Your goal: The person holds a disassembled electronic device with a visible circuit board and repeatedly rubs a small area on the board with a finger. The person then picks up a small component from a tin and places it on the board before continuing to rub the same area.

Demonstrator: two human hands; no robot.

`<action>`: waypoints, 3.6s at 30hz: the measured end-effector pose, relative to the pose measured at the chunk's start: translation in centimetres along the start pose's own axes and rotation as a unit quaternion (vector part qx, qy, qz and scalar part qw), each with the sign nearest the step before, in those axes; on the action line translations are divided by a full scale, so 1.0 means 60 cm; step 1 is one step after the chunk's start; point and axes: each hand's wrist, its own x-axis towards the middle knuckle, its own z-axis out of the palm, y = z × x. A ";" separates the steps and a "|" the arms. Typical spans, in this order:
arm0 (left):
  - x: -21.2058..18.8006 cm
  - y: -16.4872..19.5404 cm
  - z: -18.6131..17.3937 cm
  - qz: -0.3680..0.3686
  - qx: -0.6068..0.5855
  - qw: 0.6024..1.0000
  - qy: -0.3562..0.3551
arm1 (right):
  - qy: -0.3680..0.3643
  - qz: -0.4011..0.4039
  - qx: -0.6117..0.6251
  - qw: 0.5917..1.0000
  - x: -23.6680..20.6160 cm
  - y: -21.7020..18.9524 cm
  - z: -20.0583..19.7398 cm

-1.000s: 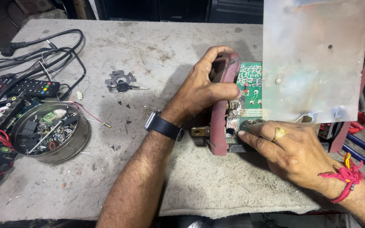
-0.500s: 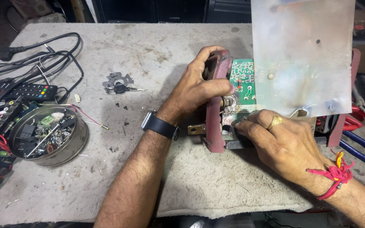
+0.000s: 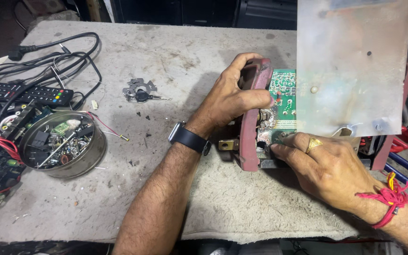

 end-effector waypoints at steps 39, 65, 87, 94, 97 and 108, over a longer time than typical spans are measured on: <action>0.000 0.017 0.006 -0.020 -0.004 1.000 -0.005 | 0.055 -0.038 0.079 0.995 -0.006 0.032 0.006; 0.077 0.086 0.263 -0.022 -0.014 1.000 -0.014 | 0.023 0.092 0.296 0.950 -0.169 0.246 -0.106; 0.123 0.034 0.315 -0.021 -0.017 0.999 0.024 | 0.116 0.039 0.227 0.966 -0.241 0.293 -0.066; 0.127 0.040 0.312 -0.024 -0.030 0.999 0.016 | 0.115 0.033 0.217 0.969 -0.231 0.292 -0.076; 0.127 0.039 0.310 -0.021 -0.017 1.000 0.016 | 0.114 0.049 0.223 0.967 -0.226 0.290 -0.080; 0.120 0.050 0.304 -0.012 0.008 1.000 0.008 | 0.156 -0.012 0.191 0.969 -0.212 0.269 -0.081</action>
